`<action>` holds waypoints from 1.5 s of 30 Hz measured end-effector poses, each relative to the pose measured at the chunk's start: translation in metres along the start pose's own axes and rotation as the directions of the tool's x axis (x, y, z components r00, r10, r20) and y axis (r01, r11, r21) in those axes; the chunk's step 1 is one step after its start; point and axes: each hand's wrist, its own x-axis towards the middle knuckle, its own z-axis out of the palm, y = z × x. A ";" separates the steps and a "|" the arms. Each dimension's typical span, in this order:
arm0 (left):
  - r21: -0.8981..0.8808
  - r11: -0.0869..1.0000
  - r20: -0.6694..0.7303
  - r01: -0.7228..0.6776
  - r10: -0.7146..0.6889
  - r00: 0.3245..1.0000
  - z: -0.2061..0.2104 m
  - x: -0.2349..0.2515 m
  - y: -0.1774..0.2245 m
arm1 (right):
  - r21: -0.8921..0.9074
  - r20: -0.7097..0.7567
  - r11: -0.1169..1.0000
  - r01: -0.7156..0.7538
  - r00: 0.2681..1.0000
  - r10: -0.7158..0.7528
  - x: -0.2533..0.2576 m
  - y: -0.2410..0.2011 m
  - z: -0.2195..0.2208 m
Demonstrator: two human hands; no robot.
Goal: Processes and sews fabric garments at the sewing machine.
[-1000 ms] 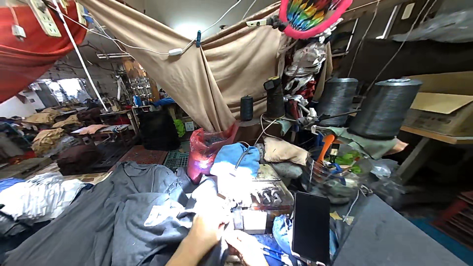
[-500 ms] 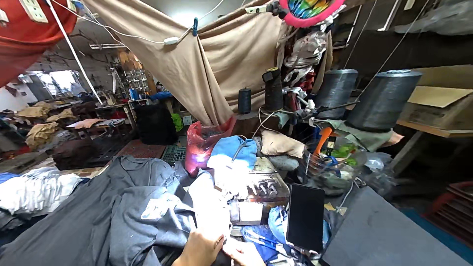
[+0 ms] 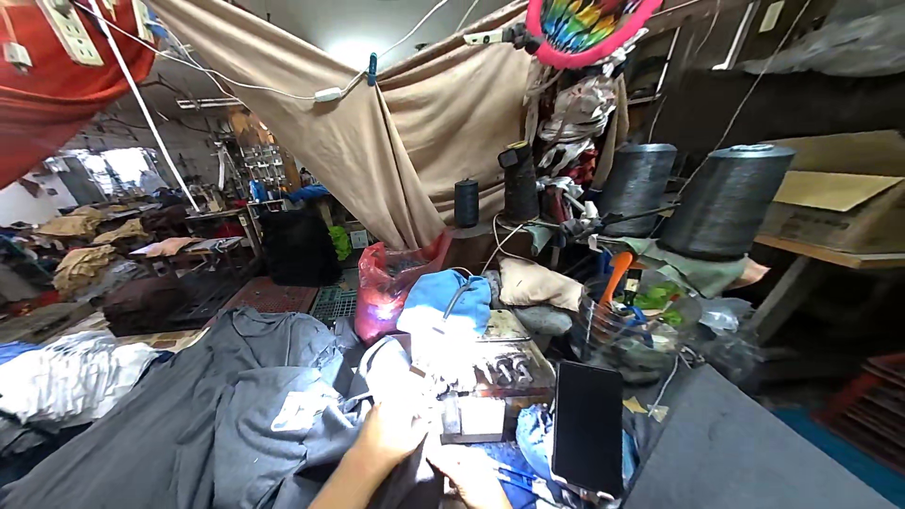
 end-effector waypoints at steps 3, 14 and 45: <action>-0.176 0.984 0.029 0.001 0.005 1.000 -0.037 0.000 -0.017 | -0.043 0.026 0.999 -0.020 0.999 0.022 -0.011 0.000 -0.005; 0.181 0.972 -0.315 -0.148 0.200 0.928 0.044 -0.066 0.015 | 0.008 0.043 1.000 0.018 0.999 -0.019 -0.029 0.021 -0.004; -0.032 0.956 -0.606 -0.292 0.213 0.766 0.065 -0.118 -0.011 | 0.172 -0.045 0.983 0.066 0.997 -0.060 -0.065 0.025 -0.010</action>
